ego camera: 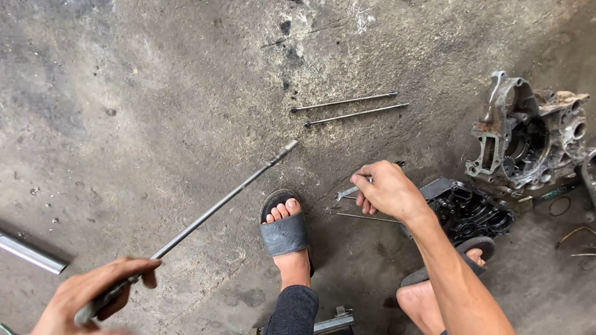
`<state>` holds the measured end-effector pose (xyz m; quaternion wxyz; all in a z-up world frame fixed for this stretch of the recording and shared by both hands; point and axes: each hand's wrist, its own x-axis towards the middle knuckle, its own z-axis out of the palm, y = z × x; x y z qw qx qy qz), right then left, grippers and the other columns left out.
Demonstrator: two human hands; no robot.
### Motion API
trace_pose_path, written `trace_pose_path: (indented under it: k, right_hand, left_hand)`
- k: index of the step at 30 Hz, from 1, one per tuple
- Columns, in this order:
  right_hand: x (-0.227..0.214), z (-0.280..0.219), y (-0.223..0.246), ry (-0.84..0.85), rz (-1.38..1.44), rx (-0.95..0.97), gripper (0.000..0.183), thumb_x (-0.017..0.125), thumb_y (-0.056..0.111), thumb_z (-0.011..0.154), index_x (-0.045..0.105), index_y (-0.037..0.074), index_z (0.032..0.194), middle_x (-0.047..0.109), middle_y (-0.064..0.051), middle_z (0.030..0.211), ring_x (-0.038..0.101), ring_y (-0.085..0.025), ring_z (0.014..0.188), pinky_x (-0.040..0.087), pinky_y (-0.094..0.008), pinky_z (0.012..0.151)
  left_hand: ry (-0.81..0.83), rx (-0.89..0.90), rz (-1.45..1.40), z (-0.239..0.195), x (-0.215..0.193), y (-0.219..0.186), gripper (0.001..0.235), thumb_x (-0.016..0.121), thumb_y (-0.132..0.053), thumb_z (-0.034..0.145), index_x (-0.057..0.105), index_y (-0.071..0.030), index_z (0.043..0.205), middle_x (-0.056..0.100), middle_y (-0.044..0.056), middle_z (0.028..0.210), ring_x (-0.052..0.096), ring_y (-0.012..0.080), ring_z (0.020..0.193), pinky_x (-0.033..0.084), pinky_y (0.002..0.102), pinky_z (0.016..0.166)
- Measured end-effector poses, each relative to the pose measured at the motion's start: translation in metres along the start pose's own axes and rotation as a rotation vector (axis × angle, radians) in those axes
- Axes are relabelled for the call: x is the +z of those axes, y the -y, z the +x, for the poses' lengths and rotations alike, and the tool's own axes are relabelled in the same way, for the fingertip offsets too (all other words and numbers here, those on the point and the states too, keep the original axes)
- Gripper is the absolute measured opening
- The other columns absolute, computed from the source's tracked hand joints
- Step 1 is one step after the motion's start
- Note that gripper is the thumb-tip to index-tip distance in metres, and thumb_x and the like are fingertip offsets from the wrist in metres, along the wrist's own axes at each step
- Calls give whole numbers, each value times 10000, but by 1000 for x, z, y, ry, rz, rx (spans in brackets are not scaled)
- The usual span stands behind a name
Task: Tightening long studs into a motorcycle engine block using a T-handle socket wrench and an open-end wrench
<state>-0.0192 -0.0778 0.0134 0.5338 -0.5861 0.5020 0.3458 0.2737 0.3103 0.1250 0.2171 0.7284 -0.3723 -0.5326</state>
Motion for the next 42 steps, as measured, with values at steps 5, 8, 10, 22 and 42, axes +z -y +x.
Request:
trace_pose_path:
  k: [5, 8, 10, 22, 42]
  right_hand:
    - [6, -9, 2, -41, -9, 13, 301, 502, 162, 1029, 735, -19, 1093, 747, -127, 647, 675, -190, 458, 562, -302, 445]
    - [5, -17, 2, -48, -35, 6, 312, 503, 177, 1029, 734, -1, 1139, 742, -107, 654, 668, -177, 469, 565, -300, 463]
    - [6, -24, 2, -48, -57, 0, 317, 504, 183, 1033, 736, 11, 1163, 741, -95, 658, 659, -168, 474, 571, -298, 479]
    - [13, -34, -6, -137, -154, -70, 348, 489, 285, 1050, 729, 102, 1223, 760, -63, 666, 688, -171, 521, 576, -345, 653]
    - [9, -27, -20, -154, -341, -145, 281, 519, 308, 1031, 737, 132, 1060, 743, -109, 719, 679, -399, 843, 478, -472, 774]
  left_hand:
    - [-532, -114, -216, -1, 45, 27, 374, 498, -294, 1011, 740, -31, 1121, 750, 58, 782, 480, 100, 413, 374, 214, 484]
    - [-454, -214, -576, 22, 52, 79, 457, 462, -254, 1082, 702, 132, 1119, 699, 233, 727, 375, 143, 403, 245, 262, 402]
    - [-422, -314, -645, 36, 60, 100, 458, 451, -205, 1105, 700, 178, 1075, 685, 252, 685, 295, 126, 388, 178, 257, 367]
    - [-250, -181, -838, 64, 66, 128, 460, 481, -293, 1103, 730, 89, 1045, 686, 262, 662, 298, 95, 327, 225, 230, 351]
    - [-509, -107, -629, 118, 68, 164, 545, 559, -537, 1070, 707, -27, 951, 676, 110, 769, 474, 103, 474, 300, 227, 379]
